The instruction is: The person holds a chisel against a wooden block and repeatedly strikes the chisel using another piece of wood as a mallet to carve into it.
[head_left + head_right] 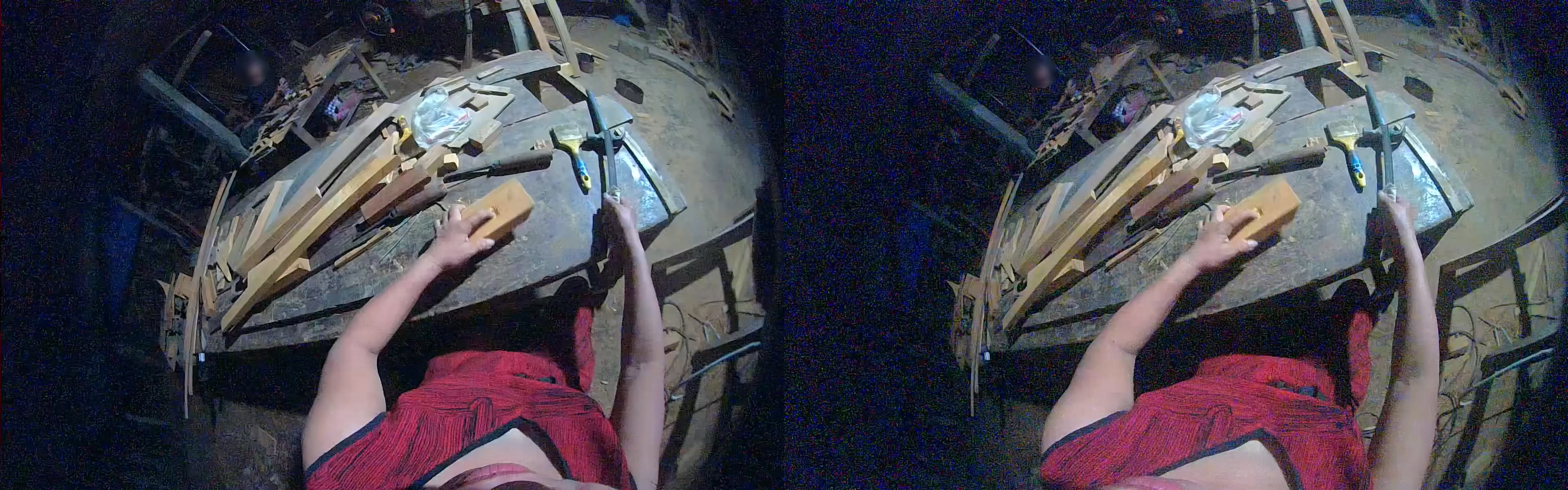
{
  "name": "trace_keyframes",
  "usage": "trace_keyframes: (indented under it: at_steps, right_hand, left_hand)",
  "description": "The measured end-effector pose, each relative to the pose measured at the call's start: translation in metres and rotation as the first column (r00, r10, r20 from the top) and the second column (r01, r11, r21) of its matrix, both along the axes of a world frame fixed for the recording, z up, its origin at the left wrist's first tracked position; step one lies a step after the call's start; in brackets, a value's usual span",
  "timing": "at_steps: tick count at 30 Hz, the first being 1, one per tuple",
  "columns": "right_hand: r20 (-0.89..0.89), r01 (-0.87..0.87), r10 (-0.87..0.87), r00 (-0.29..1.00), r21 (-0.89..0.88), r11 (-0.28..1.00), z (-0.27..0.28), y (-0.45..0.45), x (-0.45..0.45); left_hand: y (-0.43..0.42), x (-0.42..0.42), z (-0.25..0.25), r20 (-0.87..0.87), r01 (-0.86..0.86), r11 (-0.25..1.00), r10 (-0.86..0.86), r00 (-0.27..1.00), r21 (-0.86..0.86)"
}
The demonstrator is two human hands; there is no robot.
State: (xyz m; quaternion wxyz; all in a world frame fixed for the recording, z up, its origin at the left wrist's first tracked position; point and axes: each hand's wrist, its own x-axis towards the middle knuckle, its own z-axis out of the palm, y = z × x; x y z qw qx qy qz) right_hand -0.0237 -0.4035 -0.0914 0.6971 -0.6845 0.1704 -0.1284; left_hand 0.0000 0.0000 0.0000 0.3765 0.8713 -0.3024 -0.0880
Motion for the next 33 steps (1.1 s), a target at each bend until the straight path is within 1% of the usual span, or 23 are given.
trace_keyframes:
  at_steps: [1,2,3,5,6,7,9,10,11,12,14,15,16,17,18,20,23,26,29,30,32,33]
  right_hand:
    - [-0.034,0.018,-0.016,0.999,0.062,0.998,0.018,0.010,-0.008]
    - [-0.070,0.039,-0.030,0.997,0.124,0.992,0.025,0.014,-0.011]
    - [-0.085,0.041,-0.031,0.996,0.115,0.993,0.024,0.012,-0.016]
    - [-0.043,0.020,-0.011,0.999,0.191,0.981,0.020,0.013,-0.015]
    - [-0.041,0.017,-0.009,0.999,0.186,0.982,0.018,0.009,-0.011]
    - [-0.034,0.022,-0.017,0.999,0.160,0.987,0.013,0.006,-0.008]
    - [-0.026,0.025,-0.022,0.999,0.137,0.990,0.005,0.004,-0.004]
    - [-0.043,0.031,-0.028,0.999,0.079,0.996,0.003,0.002,-0.002]
    - [-0.059,0.038,-0.037,0.998,0.021,0.999,0.002,0.000,-0.001]
    - [-0.055,0.040,-0.039,0.998,0.017,0.999,0.000,-0.002,0.001]
    - [-0.056,0.029,-0.024,0.998,0.088,0.996,-0.006,-0.003,0.003]
    - [-0.057,0.027,-0.022,0.998,0.086,0.996,0.001,0.001,-0.001]
    - [-0.045,0.033,-0.027,0.999,0.138,0.990,0.014,0.011,-0.007]
    - [-0.034,0.039,-0.033,0.999,0.190,0.981,0.021,0.017,-0.011]
    - [-0.039,0.035,-0.028,0.999,0.189,0.981,0.018,0.015,-0.009]
    - [-0.017,0.034,-0.032,0.999,0.073,0.997,0.012,0.009,-0.006]
    - [-0.036,0.069,-0.066,0.997,0.099,0.993,0.024,0.020,-0.015]
    - [-0.005,0.047,-0.047,0.999,0.111,0.993,0.002,0.008,-0.004]
    - [0.022,0.044,-0.048,0.999,0.155,0.987,0.027,0.023,-0.016]
    - [0.022,0.037,-0.041,0.999,0.154,0.987,0.025,0.023,-0.014]
    - [0.058,0.041,-0.046,0.997,0.076,0.996,0.017,0.015,-0.010]
    - [0.060,0.042,-0.046,0.997,0.073,0.996,0.016,0.013,-0.010]
  left_hand:
    - [-0.003,-0.007,0.001,0.167,-0.024,0.978,-0.011,0.986,0.209]
    - [-0.005,-0.010,0.000,0.323,-0.082,0.912,-0.057,0.945,0.401]
    - [-0.006,-0.014,-0.008,0.309,-0.076,0.916,-0.054,0.949,0.395]
    - [-0.002,-0.012,-0.015,0.391,-0.081,0.931,-0.071,0.918,0.357]
    - [-0.005,-0.012,-0.009,0.379,-0.088,0.914,-0.076,0.922,0.397]
    - [-0.006,-0.012,-0.010,0.376,-0.090,0.913,-0.072,0.924,0.397]
    - [-0.009,-0.011,-0.011,0.493,-0.091,0.940,-0.090,0.866,0.330]
    - [-0.011,-0.010,-0.010,0.494,-0.092,0.939,-0.089,0.865,0.330]
    - [-0.014,-0.008,-0.009,0.460,-0.089,0.941,-0.076,0.885,0.326]
    - [-0.018,-0.006,-0.008,0.426,-0.084,0.944,-0.063,0.903,0.319]
    - [-0.022,-0.005,-0.008,0.434,-0.091,0.949,-0.052,0.899,0.301]
    - [-0.022,-0.006,-0.010,0.433,-0.099,0.952,-0.038,0.900,0.288]
    - [-0.022,-0.006,-0.013,0.429,-0.101,0.952,-0.034,0.902,0.288]
    - [-0.023,-0.006,-0.016,0.472,-0.113,0.958,-0.027,0.881,0.264]
    - [-0.022,-0.007,-0.017,0.512,-0.123,0.963,-0.018,0.859,0.240]
    - [-0.022,-0.007,-0.019,0.498,-0.132,0.961,-0.005,0.867,0.241]
    - [-0.024,-0.007,-0.018,0.494,-0.148,0.957,0.006,0.869,0.249]
    - [-0.027,-0.010,-0.017,0.524,-0.166,0.953,0.009,0.852,0.254]
    - [-0.030,-0.012,-0.015,0.546,-0.192,0.946,0.018,0.838,0.262]
    - [-0.030,-0.013,-0.015,0.542,-0.203,0.940,0.023,0.840,0.275]
    - [-0.030,-0.012,-0.013,0.525,-0.205,0.936,0.026,0.851,0.286]
    - [-0.030,-0.011,-0.013,0.506,-0.203,0.932,0.025,0.862,0.301]
